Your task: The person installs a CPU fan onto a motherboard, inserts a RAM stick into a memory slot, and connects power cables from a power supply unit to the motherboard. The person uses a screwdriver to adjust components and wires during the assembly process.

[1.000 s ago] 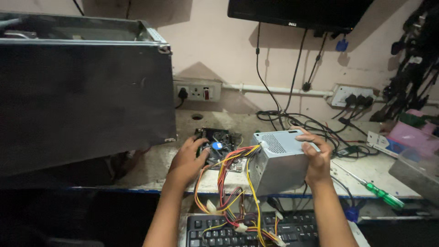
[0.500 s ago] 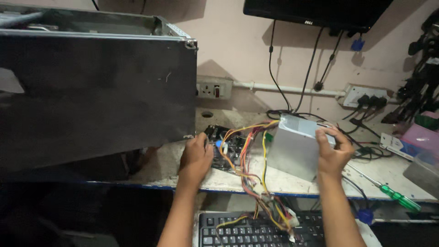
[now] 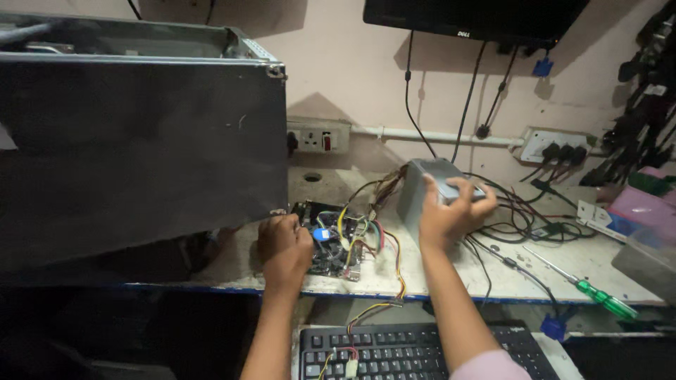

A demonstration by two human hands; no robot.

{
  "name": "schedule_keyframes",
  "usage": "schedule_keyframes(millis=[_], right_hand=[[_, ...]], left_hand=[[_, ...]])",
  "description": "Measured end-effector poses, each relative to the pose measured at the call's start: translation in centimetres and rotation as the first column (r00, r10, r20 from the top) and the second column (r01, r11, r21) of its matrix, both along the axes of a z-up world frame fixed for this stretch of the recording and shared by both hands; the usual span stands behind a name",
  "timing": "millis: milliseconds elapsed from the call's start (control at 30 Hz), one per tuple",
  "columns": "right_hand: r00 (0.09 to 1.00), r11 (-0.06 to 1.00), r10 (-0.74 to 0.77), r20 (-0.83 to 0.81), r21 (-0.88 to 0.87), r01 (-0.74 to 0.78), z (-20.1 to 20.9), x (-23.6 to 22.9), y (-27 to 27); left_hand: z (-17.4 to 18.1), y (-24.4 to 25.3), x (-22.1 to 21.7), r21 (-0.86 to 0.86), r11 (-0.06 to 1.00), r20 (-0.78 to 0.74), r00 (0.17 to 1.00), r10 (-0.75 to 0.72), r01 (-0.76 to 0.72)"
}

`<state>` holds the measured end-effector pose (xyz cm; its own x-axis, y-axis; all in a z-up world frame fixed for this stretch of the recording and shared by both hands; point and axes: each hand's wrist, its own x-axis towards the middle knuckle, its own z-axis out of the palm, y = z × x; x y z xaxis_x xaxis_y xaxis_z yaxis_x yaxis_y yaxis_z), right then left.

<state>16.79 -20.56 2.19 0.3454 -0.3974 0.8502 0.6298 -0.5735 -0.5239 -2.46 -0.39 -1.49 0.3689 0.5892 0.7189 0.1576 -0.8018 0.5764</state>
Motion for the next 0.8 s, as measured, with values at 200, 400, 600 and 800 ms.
schedule_keyframes(millis=[200,400,600,800], right_hand=[[0.982,0.958,0.166,-0.086,-0.223,-0.182,1.7,1.0,-1.4],[0.867,0.722,0.254,-0.43,-0.512,-0.465,2.2,-8.4,-4.4],[0.727,0.505,0.106,-0.678,-0.593,-0.627,-0.5,-7.6,-2.6],[0.178,0.605,0.575,-0.798,0.269,-0.75,1.2,-3.6,-0.7]], left_hand=[[-1.0,-0.3,-0.4,0.055,0.996,0.156,0.984,-0.084,0.076],[-0.7,0.1,0.0,-0.116,0.993,-0.027,0.999,-0.04,0.037],[-0.3,0.1,-0.5,-0.03,0.998,0.009,0.998,-0.054,0.055],[1.6,-0.6,-1.3,-0.145,0.989,-0.282,0.959,-0.024,-0.018]])
